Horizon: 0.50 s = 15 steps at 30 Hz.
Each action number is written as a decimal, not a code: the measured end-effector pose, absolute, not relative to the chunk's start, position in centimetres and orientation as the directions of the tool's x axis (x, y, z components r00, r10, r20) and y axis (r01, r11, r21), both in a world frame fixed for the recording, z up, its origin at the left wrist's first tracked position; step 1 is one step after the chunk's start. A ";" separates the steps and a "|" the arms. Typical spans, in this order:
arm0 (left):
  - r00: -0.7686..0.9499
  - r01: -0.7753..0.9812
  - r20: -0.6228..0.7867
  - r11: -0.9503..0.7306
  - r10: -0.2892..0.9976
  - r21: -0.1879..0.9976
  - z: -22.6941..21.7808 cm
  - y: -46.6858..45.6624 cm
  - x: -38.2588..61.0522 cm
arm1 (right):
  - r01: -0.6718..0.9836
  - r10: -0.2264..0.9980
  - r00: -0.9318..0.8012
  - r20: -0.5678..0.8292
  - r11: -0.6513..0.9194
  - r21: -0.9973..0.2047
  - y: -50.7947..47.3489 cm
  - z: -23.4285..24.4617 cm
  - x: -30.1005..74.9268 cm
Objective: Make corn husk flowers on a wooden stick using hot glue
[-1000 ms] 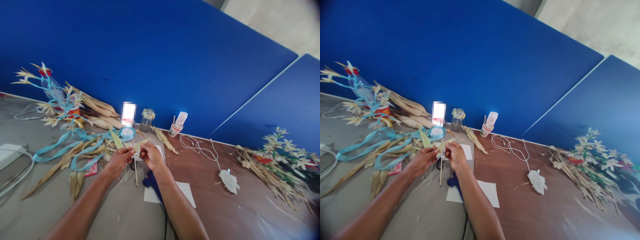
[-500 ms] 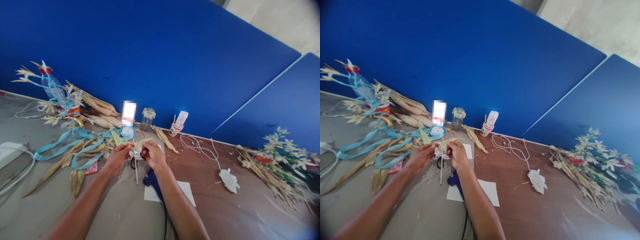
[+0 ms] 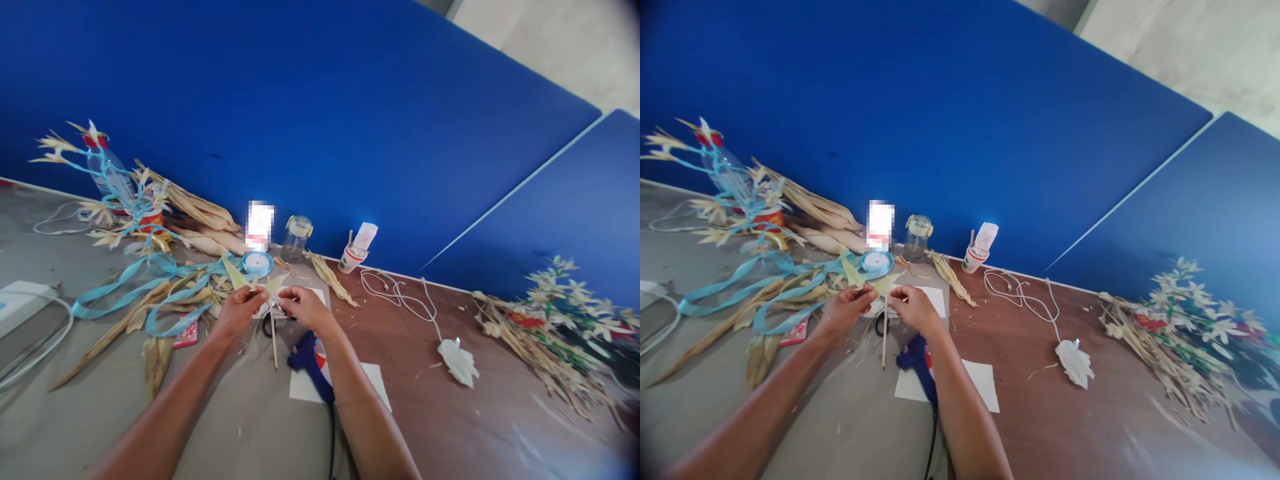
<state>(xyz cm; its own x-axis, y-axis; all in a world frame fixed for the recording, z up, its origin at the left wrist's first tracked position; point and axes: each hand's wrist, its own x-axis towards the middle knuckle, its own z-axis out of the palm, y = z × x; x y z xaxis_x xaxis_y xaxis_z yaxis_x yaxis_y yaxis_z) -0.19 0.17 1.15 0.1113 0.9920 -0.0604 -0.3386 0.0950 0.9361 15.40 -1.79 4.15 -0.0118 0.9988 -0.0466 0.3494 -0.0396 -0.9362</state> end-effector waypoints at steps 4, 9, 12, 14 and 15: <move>0.054 -0.353 -0.046 0.062 0.997 0.933 1.8 -0.1 0.0 | 0.819 0.999 0.027 0.025 -0.007 -0.574 -2.1 4.2 16.1; 0.032 -0.277 -0.031 0.039 0.999 0.960 1.5 0.1 -0.1 | 0.963 0.995 -0.017 -0.094 -0.009 -0.270 -2.9 4.4 15.2; 0.005 -0.220 0.005 -0.004 1.000 0.976 0.6 0.5 -0.5 | 0.981 0.991 -0.050 -0.123 0.026 -0.192 -3.0 4.1 14.8; -0.007 -0.212 0.019 -0.020 1.000 0.977 0.2 0.7 -0.7 | 0.984 0.990 -0.071 -0.119 0.050 -0.173 -3.0 4.0 14.7; -0.014 -0.211 0.018 -0.021 1.000 0.977 0.0 0.8 -0.7 | 0.983 0.991 -0.077 -0.113 0.057 -0.172 -3.0 3.9 14.6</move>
<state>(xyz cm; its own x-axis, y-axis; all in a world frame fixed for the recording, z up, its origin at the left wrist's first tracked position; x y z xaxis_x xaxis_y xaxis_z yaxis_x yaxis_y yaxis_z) -0.71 0.78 0.01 -0.0137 0.9997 0.0181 -0.2112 -0.0206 0.9772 14.60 -2.98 3.94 -0.0772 0.9906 -0.1127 0.9835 0.0571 -0.1718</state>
